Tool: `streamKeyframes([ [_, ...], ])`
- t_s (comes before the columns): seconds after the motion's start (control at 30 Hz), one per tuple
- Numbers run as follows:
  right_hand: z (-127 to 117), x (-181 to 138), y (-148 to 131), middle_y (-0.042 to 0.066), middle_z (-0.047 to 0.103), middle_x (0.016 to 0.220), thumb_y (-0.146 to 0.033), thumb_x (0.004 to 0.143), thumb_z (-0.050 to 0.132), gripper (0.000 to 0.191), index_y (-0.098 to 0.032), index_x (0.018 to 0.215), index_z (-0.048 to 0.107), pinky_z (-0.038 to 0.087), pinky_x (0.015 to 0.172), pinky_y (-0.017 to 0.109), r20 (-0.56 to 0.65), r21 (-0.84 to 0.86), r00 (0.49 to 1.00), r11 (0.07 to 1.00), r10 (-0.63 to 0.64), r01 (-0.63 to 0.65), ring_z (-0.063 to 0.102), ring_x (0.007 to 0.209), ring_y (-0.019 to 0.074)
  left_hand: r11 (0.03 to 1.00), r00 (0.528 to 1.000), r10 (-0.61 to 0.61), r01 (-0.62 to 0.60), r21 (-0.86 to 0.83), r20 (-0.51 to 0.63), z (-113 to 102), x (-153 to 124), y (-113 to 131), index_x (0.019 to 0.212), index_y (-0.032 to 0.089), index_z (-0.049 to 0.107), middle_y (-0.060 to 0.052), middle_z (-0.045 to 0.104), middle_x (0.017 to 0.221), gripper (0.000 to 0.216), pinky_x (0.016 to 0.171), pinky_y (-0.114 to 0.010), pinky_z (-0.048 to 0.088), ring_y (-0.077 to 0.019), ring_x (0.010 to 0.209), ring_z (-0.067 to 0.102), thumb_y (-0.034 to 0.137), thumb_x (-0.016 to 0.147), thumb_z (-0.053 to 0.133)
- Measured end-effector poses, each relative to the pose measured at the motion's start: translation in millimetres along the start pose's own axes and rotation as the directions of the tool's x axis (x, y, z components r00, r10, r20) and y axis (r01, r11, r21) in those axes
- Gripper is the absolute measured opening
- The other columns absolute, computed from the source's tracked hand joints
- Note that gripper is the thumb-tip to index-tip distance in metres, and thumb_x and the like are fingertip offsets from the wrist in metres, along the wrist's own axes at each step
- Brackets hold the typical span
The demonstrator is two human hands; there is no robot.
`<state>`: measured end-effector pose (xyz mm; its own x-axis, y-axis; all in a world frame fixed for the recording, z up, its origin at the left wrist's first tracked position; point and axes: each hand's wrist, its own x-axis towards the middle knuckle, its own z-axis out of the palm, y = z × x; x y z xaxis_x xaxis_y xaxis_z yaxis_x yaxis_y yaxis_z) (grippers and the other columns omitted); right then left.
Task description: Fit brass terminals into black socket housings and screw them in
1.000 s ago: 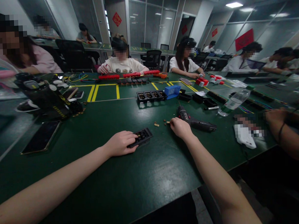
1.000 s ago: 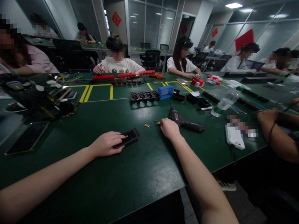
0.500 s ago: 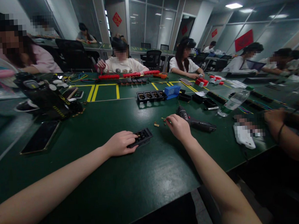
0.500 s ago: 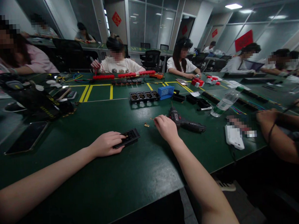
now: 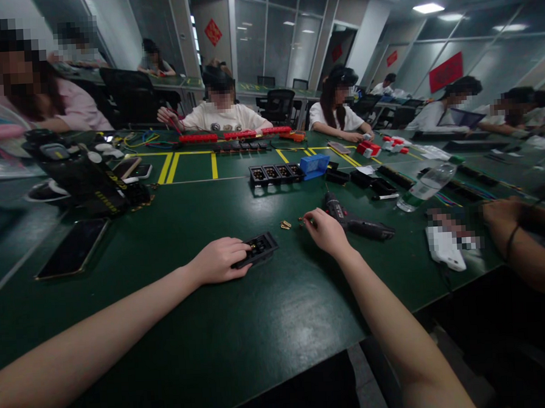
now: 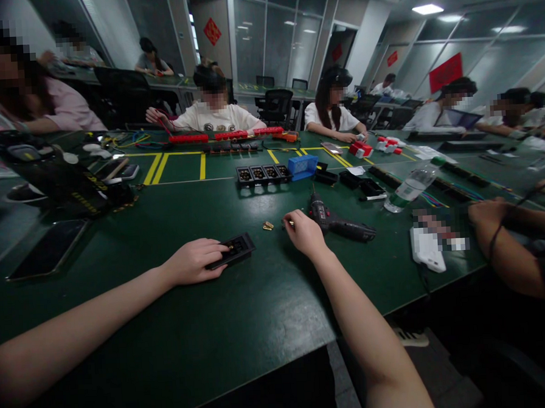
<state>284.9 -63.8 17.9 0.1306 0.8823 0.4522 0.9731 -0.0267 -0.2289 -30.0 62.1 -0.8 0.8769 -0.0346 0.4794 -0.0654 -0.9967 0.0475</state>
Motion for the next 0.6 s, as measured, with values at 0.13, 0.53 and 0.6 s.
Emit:
streamKeyframes([
  [0.13,5.5,-1.6,2.7,0.007,0.067,0.106,-0.033,0.098,0.055,0.019,-0.022,0.107,0.068,0.048,0.072,0.028,0.071,-0.022,0.997,0.999,0.034,-0.033,0.065,0.083,0.0186,1.000,1.000,-0.001,0.001,0.002,0.003,0.2,0.5,0.3,0.092,0.015,0.071,-0.010,0.075,0.108,0.018,0.084,-0.039,0.060,-0.0229,0.096,0.071,0.029,0.093,0.059],
  [0.53,34.7,11.2,-18.2,0.009,0.064,0.104,-0.032,0.103,0.048,0.027,-0.022,0.107,0.072,0.044,0.081,0.032,0.211,-0.246,0.978,0.968,-0.004,0.057,0.062,0.095,0.0222,1.000,1.000,-0.007,0.007,0.000,0.000,0.1,-0.1,0.5,0.092,0.015,0.072,-0.010,0.075,0.108,0.019,0.084,-0.042,0.061,-0.0243,0.096,0.071,0.029,0.094,0.059],
  [0.6,35.3,12.7,-17.7,0.010,0.065,0.102,-0.031,0.103,0.048,0.026,-0.021,0.103,0.073,0.045,0.079,0.033,0.203,-0.263,0.979,0.963,-0.013,0.068,0.062,0.091,0.0226,1.000,1.000,-0.006,0.006,0.000,-0.002,-0.3,0.0,0.6,0.092,0.015,0.072,-0.010,0.075,0.108,0.019,0.085,-0.042,0.060,-0.0238,0.096,0.072,0.029,0.093,0.059],
])
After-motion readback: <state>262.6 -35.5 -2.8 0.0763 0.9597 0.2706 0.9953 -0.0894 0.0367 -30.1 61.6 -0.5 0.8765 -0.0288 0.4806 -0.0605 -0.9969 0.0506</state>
